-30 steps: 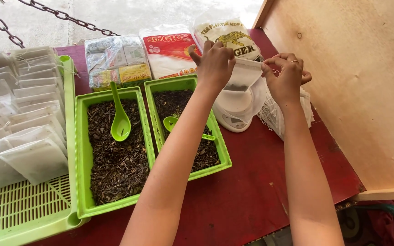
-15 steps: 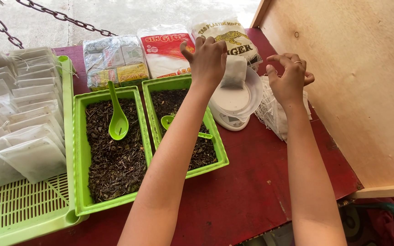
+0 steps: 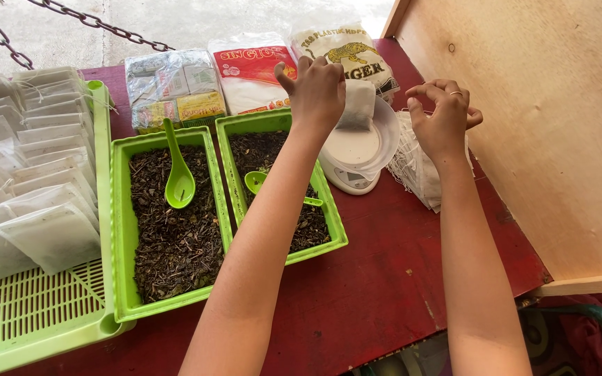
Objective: The person fills white tea bags with loose tea leaves using a green plastic spoon. They scoop tea from green trays, pour it into the bags, and place the filled bags onto a green tray. The person also weighs the filled tea bags on a digital scale.
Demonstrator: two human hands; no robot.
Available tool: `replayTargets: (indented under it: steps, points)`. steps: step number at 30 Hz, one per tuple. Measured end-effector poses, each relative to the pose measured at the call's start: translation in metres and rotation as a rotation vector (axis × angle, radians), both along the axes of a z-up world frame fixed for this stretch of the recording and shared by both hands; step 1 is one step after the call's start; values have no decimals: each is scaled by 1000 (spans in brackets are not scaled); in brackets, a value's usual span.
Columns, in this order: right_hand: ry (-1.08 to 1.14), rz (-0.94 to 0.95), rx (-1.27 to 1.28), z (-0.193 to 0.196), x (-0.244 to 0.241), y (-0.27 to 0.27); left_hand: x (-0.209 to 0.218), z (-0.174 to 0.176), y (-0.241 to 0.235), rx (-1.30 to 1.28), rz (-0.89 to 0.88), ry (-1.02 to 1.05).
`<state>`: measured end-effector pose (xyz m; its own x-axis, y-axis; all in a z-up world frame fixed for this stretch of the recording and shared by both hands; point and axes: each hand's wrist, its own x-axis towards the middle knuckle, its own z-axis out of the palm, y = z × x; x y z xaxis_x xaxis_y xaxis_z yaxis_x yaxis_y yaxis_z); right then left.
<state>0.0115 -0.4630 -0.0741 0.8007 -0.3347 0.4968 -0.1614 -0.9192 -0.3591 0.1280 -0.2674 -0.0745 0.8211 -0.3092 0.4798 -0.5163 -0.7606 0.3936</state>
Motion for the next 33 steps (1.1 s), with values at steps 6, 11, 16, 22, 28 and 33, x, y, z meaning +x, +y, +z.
replayTargets:
  steps: [6, 11, 16, 22, 28, 33]
  points:
    - [55, -23, 15, -7, 17, -1, 10, -3, -7, 37, 39, 84]
    - [132, -28, 26, -18, 43, 4, 28, -14, -17, 131, 76, 103]
    - [221, -69, 27, -35, 70, -6, 39, -16, -24, 236, 52, 186]
    - [351, -115, 38, -48, 95, -15, 44, -16, -32, 299, -24, 473]
    - [399, -90, 43, -54, 105, -15, 53, -31, -43, 327, 51, 370]
    - [300, -61, 45, -51, 100, -13, 53, -38, -44, 177, 53, 185]
